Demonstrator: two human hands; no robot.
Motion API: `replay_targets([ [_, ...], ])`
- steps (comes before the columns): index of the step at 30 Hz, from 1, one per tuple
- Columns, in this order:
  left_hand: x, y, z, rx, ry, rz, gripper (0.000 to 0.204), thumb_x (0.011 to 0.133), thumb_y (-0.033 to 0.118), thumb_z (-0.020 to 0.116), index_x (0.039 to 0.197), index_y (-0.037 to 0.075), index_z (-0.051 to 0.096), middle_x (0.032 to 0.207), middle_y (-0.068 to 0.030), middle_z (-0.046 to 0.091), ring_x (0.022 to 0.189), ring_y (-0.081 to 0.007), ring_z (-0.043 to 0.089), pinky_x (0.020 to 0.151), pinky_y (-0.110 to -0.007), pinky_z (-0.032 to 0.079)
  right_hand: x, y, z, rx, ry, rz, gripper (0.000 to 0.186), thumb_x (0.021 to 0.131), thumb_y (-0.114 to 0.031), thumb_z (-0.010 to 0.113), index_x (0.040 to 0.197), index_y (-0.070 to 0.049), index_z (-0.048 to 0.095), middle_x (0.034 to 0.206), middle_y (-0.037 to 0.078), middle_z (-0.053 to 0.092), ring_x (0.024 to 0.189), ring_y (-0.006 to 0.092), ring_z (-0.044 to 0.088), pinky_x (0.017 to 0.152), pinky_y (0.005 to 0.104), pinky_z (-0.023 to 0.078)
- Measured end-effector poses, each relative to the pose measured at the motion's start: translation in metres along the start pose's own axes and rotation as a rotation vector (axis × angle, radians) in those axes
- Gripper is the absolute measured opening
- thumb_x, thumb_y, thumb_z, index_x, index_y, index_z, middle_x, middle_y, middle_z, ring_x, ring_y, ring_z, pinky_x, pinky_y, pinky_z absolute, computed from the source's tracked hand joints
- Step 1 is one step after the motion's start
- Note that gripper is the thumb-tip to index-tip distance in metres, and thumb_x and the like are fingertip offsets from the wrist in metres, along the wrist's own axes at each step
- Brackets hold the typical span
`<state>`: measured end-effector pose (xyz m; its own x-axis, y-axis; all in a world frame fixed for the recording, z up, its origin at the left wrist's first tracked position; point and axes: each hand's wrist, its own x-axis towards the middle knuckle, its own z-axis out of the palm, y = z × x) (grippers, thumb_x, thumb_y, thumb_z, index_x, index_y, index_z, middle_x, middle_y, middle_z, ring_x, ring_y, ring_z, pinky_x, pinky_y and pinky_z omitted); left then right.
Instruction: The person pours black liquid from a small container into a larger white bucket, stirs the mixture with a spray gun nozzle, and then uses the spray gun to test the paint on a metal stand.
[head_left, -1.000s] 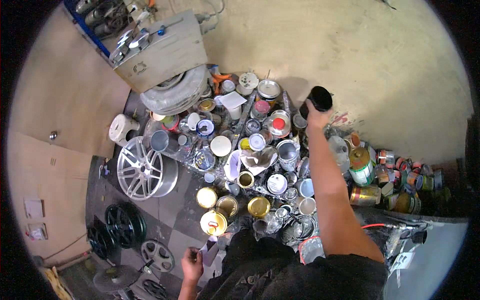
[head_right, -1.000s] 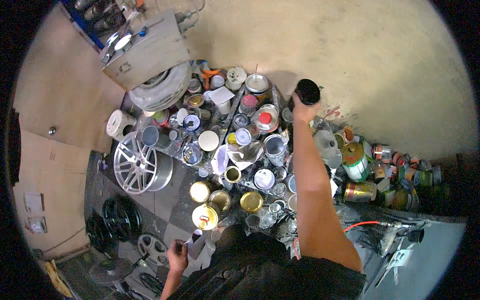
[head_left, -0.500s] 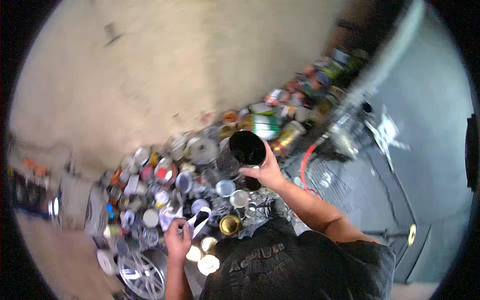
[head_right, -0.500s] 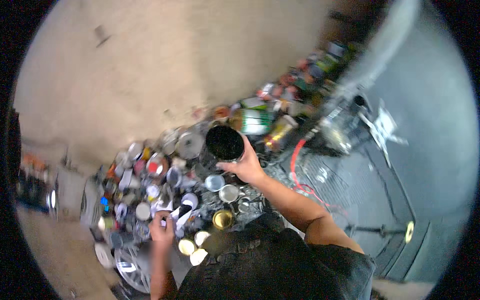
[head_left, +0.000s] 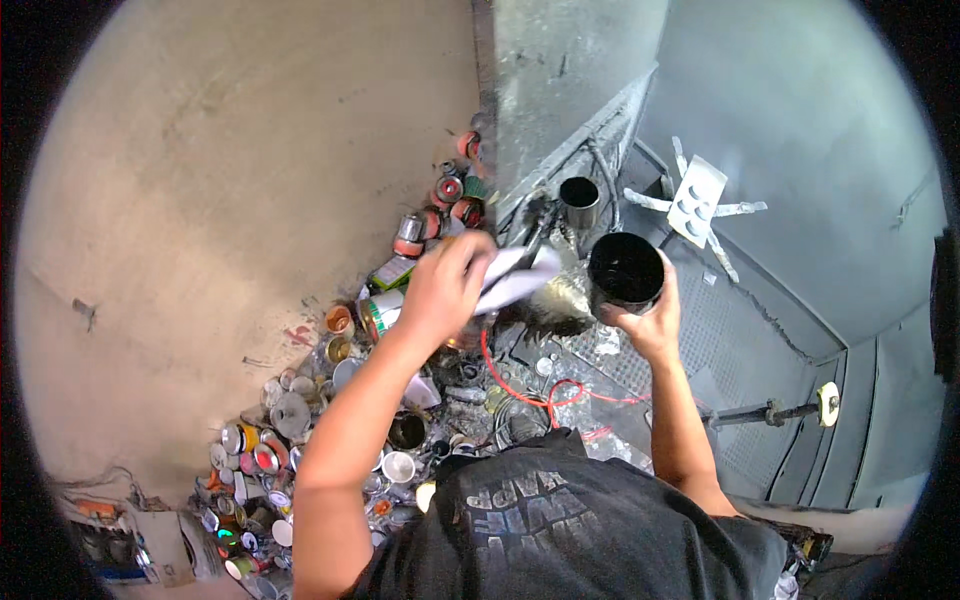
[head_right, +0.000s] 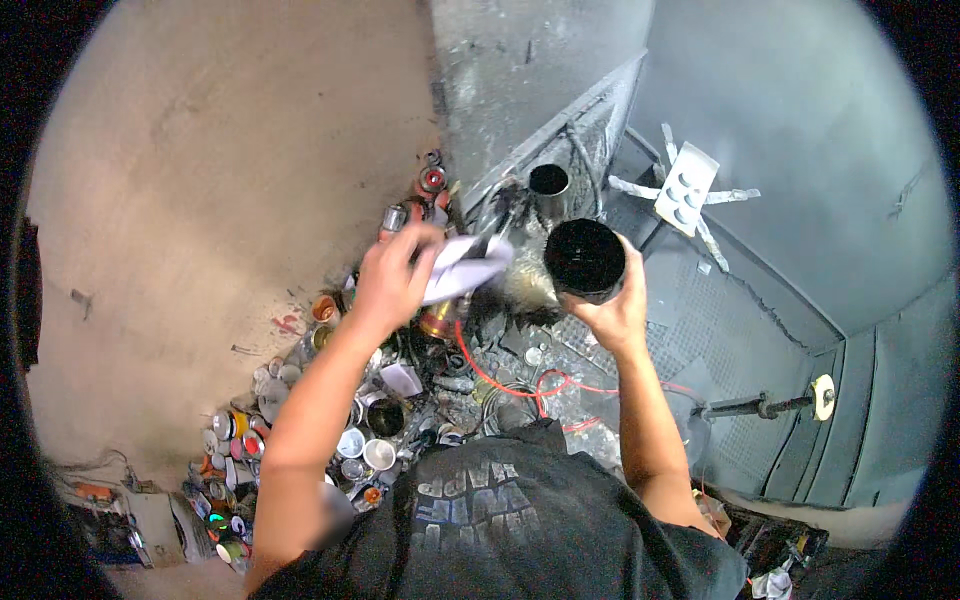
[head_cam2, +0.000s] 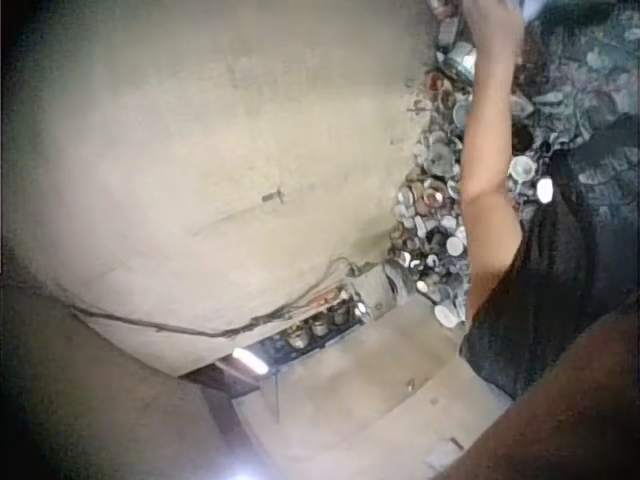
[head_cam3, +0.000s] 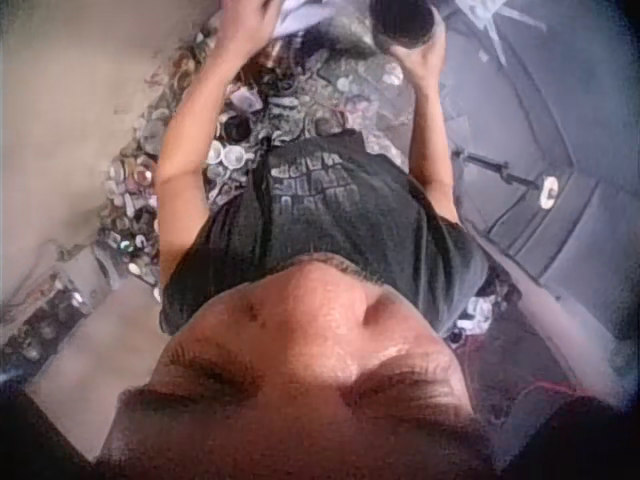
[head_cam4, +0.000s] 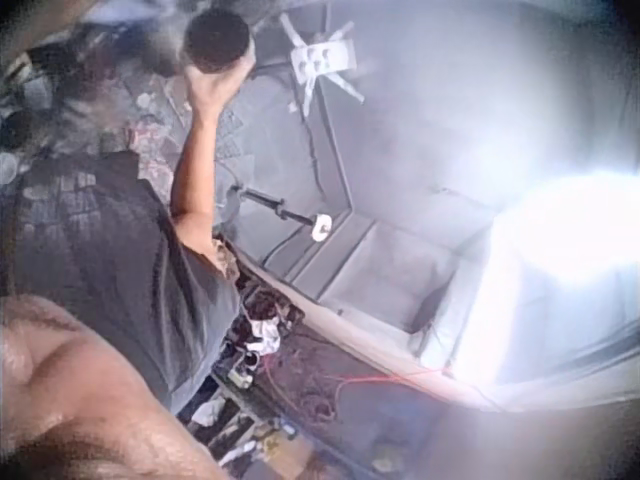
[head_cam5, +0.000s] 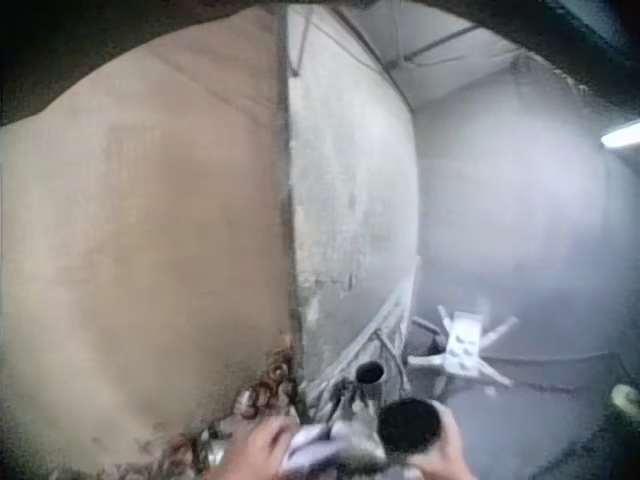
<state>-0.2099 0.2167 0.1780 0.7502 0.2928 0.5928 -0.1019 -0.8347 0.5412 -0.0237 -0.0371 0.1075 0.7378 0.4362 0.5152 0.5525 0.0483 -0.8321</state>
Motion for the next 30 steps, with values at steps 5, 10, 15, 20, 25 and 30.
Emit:
replay_targets([
  [5, 0.138, -0.017, 0.111, -0.123, 0.159, -0.005, 0.012, 0.092, 0.01, 0.066, 0.101, 0.003, 0.064, 0.088, -0.0198, 0.07, 0.085, -0.0407, 0.07, 0.071, -0.042, 0.054, 0.044, 0.017, -0.069, -0.275, 0.038, -0.014, 0.093, 0.056, -0.014, 0.091, 0.137, 0.001, 0.049, 0.125, 0.015, 0.059, 0.119, 0.0289, 0.059, 0.105, 0.0401, 0.045],
  [10, 0.18, -0.055, 0.178, 0.059, 0.08, -0.024, 0.013, 0.094, 0.014, 0.063, 0.102, 0.004, 0.063, 0.09, -0.0213, 0.07, 0.086, -0.0424, 0.069, 0.074, -0.05, 0.053, 0.084, 0.025, -0.093, -0.462, -0.023, -0.075, 0.093, 0.055, -0.016, 0.09, 0.137, 0.0, 0.049, 0.123, 0.017, 0.057, 0.117, 0.0356, 0.059, 0.103, 0.0432, 0.046],
  [15, 0.177, -0.068, 0.201, 0.107, -0.034, -0.019, 0.011, 0.095, 0.014, 0.061, 0.104, 0.008, 0.06, 0.095, -0.0194, 0.07, 0.094, -0.0442, 0.066, 0.081, -0.054, 0.052, 0.13, 0.01, -0.084, -0.587, -0.144, -0.074, 0.093, 0.056, -0.019, 0.091, 0.137, -0.002, 0.048, 0.123, 0.019, 0.055, 0.12, 0.0392, 0.056, 0.104, 0.0462, 0.046],
  [20, 0.173, -0.064, 0.196, 0.134, 0.021, 0.106, 0.012, 0.094, 0.012, 0.058, 0.104, 0.008, 0.063, 0.101, -0.0176, 0.07, 0.094, -0.0418, 0.067, 0.083, -0.051, 0.053, 0.17, 0.013, -0.067, -0.715, -0.202, -0.202, 0.095, 0.057, -0.023, 0.092, 0.139, -0.003, 0.048, 0.13, 0.02, 0.054, 0.123, 0.0409, 0.055, 0.103, 0.0472, 0.047],
  [25, 0.173, -0.063, 0.195, 0.096, 0.046, 0.116, 0.019, 0.091, 0.01, 0.057, 0.107, 0.005, 0.066, 0.104, -0.0178, 0.069, 0.096, -0.0404, 0.067, 0.086, -0.049, 0.054, 0.201, 0.007, -0.052, -0.84, -0.234, -0.232, 0.094, 0.058, -0.028, 0.092, 0.138, -0.003, 0.049, 0.131, 0.019, 0.055, 0.122, 0.0409, 0.056, 0.099, 0.051, 0.048],
  [30, 0.172, -0.056, 0.187, 0.006, -0.021, 0.06, 0.037, 0.083, 0.016, 0.067, 0.119, 0.004, 0.062, 0.116, -0.0191, 0.066, 0.107, -0.04, 0.064, 0.094, -0.046, 0.053, 0.218, 0.007, -0.044, -0.939, -0.307, -0.211, 0.096, 0.058, -0.032, 0.091, 0.14, -0.005, 0.049, 0.133, 0.018, 0.055, 0.125, 0.0393, 0.055, 0.1, 0.0532, 0.046],
])
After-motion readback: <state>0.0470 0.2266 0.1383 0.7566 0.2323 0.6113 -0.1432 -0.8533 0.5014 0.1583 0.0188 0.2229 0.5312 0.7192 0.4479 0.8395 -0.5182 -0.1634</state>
